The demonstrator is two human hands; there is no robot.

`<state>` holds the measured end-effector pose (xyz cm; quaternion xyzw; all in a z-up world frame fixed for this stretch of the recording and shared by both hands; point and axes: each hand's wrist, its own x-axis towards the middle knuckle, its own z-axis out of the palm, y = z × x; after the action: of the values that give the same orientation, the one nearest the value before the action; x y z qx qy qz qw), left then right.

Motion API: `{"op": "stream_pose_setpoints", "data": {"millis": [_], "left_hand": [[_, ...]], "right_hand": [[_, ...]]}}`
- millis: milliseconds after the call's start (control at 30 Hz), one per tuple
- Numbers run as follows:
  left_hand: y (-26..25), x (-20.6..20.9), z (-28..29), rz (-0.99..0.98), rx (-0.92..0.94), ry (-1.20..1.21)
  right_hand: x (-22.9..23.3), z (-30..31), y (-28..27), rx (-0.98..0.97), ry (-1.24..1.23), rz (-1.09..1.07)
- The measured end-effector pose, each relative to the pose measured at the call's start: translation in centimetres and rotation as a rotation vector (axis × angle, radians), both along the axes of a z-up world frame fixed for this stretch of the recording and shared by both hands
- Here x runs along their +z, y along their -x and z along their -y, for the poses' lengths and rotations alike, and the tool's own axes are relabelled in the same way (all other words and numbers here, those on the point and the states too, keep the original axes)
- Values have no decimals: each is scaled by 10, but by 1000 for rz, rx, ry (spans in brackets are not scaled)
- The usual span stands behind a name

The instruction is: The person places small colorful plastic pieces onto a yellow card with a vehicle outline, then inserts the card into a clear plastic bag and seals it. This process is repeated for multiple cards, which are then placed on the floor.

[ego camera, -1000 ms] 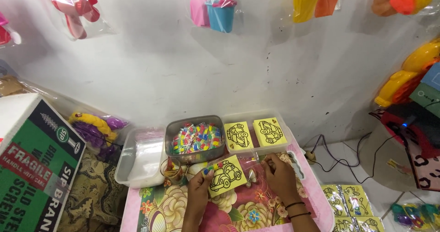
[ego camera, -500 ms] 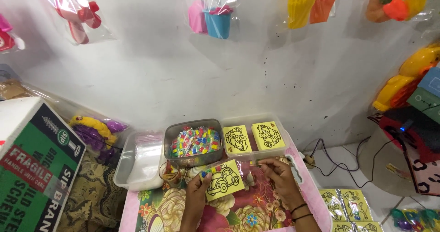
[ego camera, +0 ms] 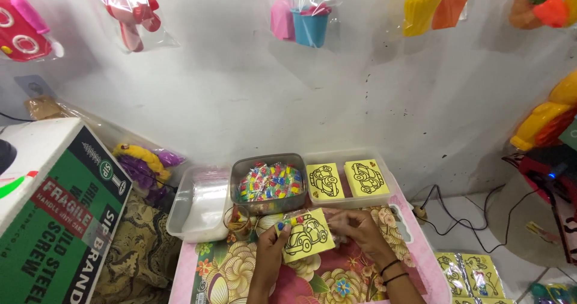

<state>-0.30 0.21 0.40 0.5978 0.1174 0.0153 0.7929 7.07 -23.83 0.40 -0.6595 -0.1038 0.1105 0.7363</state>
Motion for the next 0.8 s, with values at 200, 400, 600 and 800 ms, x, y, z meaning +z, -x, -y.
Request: {"op": "stream_pose_setpoints", "data": {"millis": [200,400,600,800], "left_hand": [[-4,-5,-2,24,-1,-21],[-1,4,0,-5,7,-47],[1,4,1,14,-16,-77],[-2,5,4,7,-37,-18]], "right_hand": [[-15,14,-1,25,-284,-12],[-6,14,7,21,-174,36],[3,10,12,17,-207,-21],[-6,12,8,34,-210,68]]}}
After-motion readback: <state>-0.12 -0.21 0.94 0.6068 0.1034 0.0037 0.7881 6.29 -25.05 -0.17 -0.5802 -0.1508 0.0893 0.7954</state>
